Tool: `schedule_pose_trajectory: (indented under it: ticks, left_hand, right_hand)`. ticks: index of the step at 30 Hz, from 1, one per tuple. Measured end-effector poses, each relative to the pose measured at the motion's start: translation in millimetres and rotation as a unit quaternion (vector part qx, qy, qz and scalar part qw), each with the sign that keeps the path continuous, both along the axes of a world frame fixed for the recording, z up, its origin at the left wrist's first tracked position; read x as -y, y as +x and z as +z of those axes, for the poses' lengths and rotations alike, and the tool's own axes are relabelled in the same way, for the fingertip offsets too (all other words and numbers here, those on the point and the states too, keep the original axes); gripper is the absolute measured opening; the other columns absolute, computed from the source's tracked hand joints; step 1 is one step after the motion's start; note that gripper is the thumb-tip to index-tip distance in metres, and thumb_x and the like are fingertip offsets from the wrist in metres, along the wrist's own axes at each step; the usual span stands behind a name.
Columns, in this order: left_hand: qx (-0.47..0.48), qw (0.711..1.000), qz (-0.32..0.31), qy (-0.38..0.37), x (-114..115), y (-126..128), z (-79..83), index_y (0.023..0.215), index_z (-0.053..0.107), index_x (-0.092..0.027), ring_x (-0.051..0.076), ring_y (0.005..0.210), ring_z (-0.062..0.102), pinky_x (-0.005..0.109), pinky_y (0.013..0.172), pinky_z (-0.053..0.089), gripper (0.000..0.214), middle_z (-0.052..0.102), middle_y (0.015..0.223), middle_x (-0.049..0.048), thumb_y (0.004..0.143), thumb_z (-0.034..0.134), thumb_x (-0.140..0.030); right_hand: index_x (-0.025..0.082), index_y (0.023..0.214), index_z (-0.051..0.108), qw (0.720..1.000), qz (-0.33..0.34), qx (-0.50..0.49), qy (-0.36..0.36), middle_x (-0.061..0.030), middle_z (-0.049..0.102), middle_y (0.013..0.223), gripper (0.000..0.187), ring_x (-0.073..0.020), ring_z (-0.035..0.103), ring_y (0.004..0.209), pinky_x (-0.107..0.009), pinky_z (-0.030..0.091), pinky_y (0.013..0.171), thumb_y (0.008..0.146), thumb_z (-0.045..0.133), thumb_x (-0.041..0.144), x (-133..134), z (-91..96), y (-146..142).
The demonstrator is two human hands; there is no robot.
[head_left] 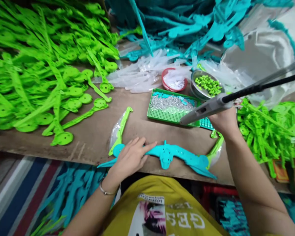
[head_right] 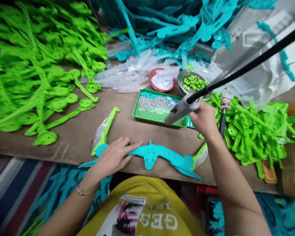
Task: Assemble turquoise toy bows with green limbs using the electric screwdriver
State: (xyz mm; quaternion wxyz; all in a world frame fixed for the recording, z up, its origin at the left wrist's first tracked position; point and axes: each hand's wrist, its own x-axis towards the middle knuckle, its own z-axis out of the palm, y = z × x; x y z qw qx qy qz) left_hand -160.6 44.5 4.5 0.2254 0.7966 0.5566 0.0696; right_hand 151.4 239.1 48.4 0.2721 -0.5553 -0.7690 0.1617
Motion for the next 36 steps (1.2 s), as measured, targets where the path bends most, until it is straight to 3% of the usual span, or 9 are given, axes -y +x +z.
schedule_pose_trajectory:
  ticks: [3,6,11,14,22,30,36]
  left_hand:
    - [-0.016,1.000,0.000,-0.012,2,4,2.1,0.150,0.046,-0.035,0.025,0.099,0.054,0.043,0.093,0.048,0.058,0.057,0.105,0.0063,0.095,0.053,-0.018]
    - [-0.029,0.999,0.003,-0.015,4,5,3.3,0.149,0.048,-0.033,0.025,0.099,0.053,0.041,0.090,0.048,0.057,0.057,0.106,0.0064,0.094,0.055,-0.020]
    - [-0.041,0.999,-0.012,-0.005,2,2,0.3,0.150,0.046,-0.033,0.025,0.098,0.053,0.039,0.088,0.047,0.057,0.057,0.105,0.0064,0.095,0.055,-0.024]
    - [-0.039,0.999,-0.016,0.004,1,1,-1.1,0.150,0.047,-0.032,0.025,0.098,0.053,0.039,0.088,0.047,0.055,0.058,0.107,0.0068,0.095,0.054,-0.025]
    - [-0.045,0.999,-0.022,0.021,1,2,1.7,0.149,0.048,-0.031,0.027,0.101,0.055,0.039,0.089,0.048,0.052,0.059,0.110,0.0073,0.097,0.053,-0.028]
    - [-0.033,0.999,-0.030,0.031,-1,1,0.4,0.148,0.050,-0.029,0.027,0.100,0.056,0.040,0.087,0.049,0.051,0.060,0.108,0.0075,0.097,0.052,-0.028]
    - [-0.033,0.999,-0.028,0.027,-1,1,0.5,0.147,0.051,-0.029,0.027,0.099,0.056,0.039,0.086,0.049,0.051,0.060,0.108,0.0075,0.096,0.052,-0.027]
  right_hand:
    - [0.020,0.085,0.074,0.995,0.018,-0.049,-0.084,-0.0041,0.072,0.081,0.010,-0.0198,0.067,0.075,-0.034,0.052,0.070,0.084,0.066,0.025,57,-3.6,4]
    - [0.022,0.091,0.078,0.982,0.070,-0.067,-0.159,-0.0045,0.076,0.091,0.015,-0.0199,0.071,0.086,-0.033,0.054,0.076,0.088,0.064,0.026,102,-5.3,-7]
    - [0.025,0.096,0.079,0.967,0.047,-0.048,-0.245,-0.0039,0.079,0.097,0.017,-0.0207,0.073,0.088,-0.033,0.056,0.078,0.090,0.064,0.032,138,-4.7,-11]
    - [0.023,0.098,0.077,0.963,0.034,-0.047,-0.263,-0.0053,0.078,0.098,0.018,-0.0206,0.072,0.088,-0.034,0.056,0.080,0.089,0.062,0.029,146,-6.6,-6]
    - [0.018,0.079,0.073,0.950,-0.059,-0.021,-0.306,-0.0021,0.072,0.069,0.016,-0.0141,0.062,0.058,-0.025,0.048,0.056,0.070,0.060,0.018,150,-9.9,-11]
    - [0.018,0.077,0.074,0.949,-0.034,0.020,-0.312,0.0002,0.068,0.061,0.018,-0.0134,0.059,0.054,-0.025,0.045,0.057,0.068,0.058,0.016,139,-2.4,-22]
    - [0.018,0.074,0.074,0.957,-0.026,0.040,-0.287,-0.0001,0.070,0.062,0.020,-0.0141,0.061,0.056,-0.026,0.046,0.059,0.068,0.058,0.010,140,-7.3,-24]
